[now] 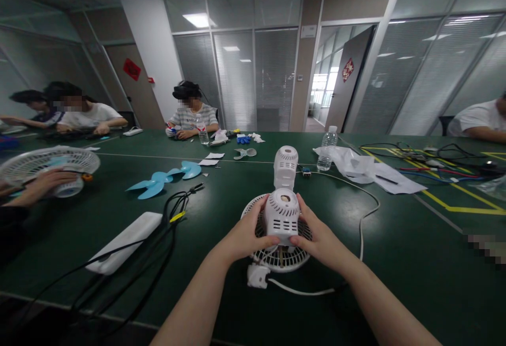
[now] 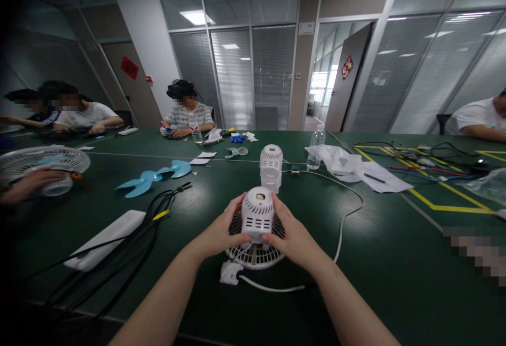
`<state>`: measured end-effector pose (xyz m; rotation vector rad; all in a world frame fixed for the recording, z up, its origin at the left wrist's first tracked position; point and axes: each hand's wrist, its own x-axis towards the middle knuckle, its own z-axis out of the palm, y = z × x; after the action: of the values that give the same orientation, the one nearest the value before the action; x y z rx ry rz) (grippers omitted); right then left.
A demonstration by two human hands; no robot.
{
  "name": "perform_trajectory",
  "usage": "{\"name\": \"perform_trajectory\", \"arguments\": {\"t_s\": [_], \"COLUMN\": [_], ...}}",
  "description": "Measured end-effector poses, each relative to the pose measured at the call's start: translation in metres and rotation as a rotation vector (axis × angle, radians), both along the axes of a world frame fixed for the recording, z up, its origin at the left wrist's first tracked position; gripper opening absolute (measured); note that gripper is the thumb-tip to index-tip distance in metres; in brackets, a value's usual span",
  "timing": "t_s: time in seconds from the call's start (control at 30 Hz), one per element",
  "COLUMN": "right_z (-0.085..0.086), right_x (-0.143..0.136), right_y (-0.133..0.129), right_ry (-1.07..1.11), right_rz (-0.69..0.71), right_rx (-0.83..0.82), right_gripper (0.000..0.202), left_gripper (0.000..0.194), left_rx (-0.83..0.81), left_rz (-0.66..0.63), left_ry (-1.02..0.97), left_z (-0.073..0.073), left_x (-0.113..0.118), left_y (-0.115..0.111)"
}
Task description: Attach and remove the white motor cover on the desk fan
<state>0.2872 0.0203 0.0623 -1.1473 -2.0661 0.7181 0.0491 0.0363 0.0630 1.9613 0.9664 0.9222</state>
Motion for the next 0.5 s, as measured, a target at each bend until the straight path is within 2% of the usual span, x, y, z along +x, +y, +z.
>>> {"name": "perform_trajectory", "arguments": {"t_s": [0.13, 0.27, 0.37, 0.5], "right_z": [-0.004, -0.01, -0.012, -0.009], "right_x": [0.0, -0.002, -0.003, 0.001], "right_y": [-0.001, 0.001, 0.004, 0.01], "right_ry": [0.052, 0.264, 0.396, 0.499], "right_rz": [0.004, 0.031, -0.016, -0.203], "right_rx": [-0.03, -0.045, -0.066, -0.019], "right_gripper": [0.092, 0.079, 0.066, 0.05], "left_gripper": [0.097, 0.098, 0.072, 0.048], "left_rx": [0.002, 0.034, 0.089, 0.119], "left_rz": [0.021, 0.011, 0.055, 0.262], "left_ry": [-0.039, -0.075, -0.211, -0.411], "left_z": [-0.005, -0.01, -0.013, -0.015], "left_x": [0.002, 0.0, -0.003, -0.008], "left_y": [-0.002, -0.001, 0.005, 0.013]}}
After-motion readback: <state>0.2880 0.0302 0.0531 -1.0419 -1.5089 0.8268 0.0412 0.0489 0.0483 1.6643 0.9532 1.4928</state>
